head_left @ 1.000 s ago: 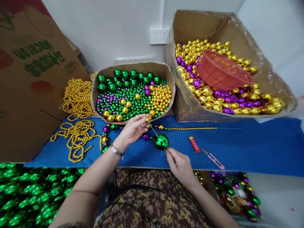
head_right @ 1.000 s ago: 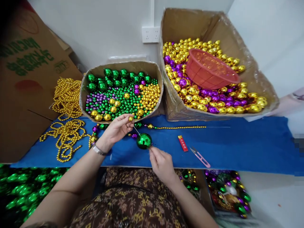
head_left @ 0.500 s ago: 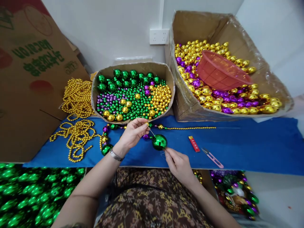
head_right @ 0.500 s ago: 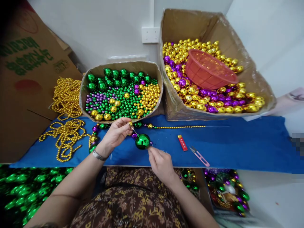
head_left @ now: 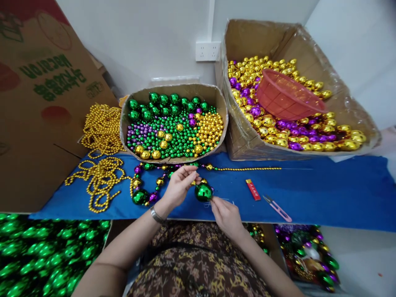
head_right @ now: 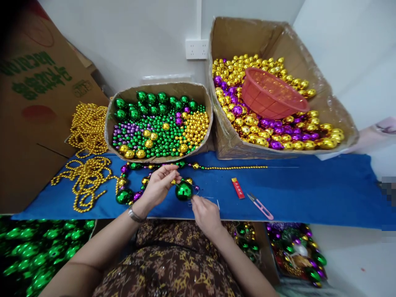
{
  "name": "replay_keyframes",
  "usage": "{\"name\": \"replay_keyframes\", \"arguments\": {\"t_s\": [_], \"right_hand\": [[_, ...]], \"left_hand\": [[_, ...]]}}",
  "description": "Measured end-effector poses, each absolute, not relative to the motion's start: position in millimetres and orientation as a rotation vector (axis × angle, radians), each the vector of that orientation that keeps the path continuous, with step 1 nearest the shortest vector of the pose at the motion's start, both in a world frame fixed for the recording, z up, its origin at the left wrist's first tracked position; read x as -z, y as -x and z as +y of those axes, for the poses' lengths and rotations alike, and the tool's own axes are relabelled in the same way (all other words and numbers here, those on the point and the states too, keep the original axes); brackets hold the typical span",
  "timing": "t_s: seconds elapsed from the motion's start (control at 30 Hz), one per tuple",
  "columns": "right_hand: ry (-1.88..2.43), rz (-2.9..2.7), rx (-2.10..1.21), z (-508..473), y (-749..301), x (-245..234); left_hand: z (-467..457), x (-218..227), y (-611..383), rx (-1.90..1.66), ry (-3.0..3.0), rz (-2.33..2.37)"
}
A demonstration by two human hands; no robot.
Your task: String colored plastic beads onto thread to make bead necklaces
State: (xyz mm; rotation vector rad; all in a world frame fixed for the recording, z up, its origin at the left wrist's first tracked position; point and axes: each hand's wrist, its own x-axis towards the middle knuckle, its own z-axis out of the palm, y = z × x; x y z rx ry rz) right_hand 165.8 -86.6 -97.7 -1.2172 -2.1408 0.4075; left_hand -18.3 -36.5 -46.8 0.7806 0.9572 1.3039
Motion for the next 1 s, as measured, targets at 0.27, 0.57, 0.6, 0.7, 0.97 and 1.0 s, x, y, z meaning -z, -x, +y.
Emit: {"name": "replay_keyframes", "arguments": {"t_s": [0.27,0.57,0.6,0.7,0.97,1.0], "right_hand": [[1.349,-2.259,-0.375,-85.4,-175.7,122.7],[1.159,-2.016,-0.427,-60.0,-156.9,81.6],[1.143,-2.012,-0.454,-57.6,-152.0,80.2],[1.098,-1.977,-0.561,-52.0,-143.8,77.9],[1.142,-1.726,-0.817,-48.5,-150.6,73.9],[1.143,-1.711,-0.839,-48.9,-150.9,74.3]], "left_hand": [[-51.7,84.8,11.1,-1.262,-0.831,1.120],[-35.4,7.7,14.6,-1.231,-1.431,1.059],[-33.2,2.1,13.8,-1.230,-1.445,1.030],[-27.6,-6.7,12.5,-1.226,-1.465,0.974],[58.1,-10.7,24.2,-1.194,-1.551,0.968],[79.7,-10.0,26.8,-1.222,-1.707,1.122]]}}
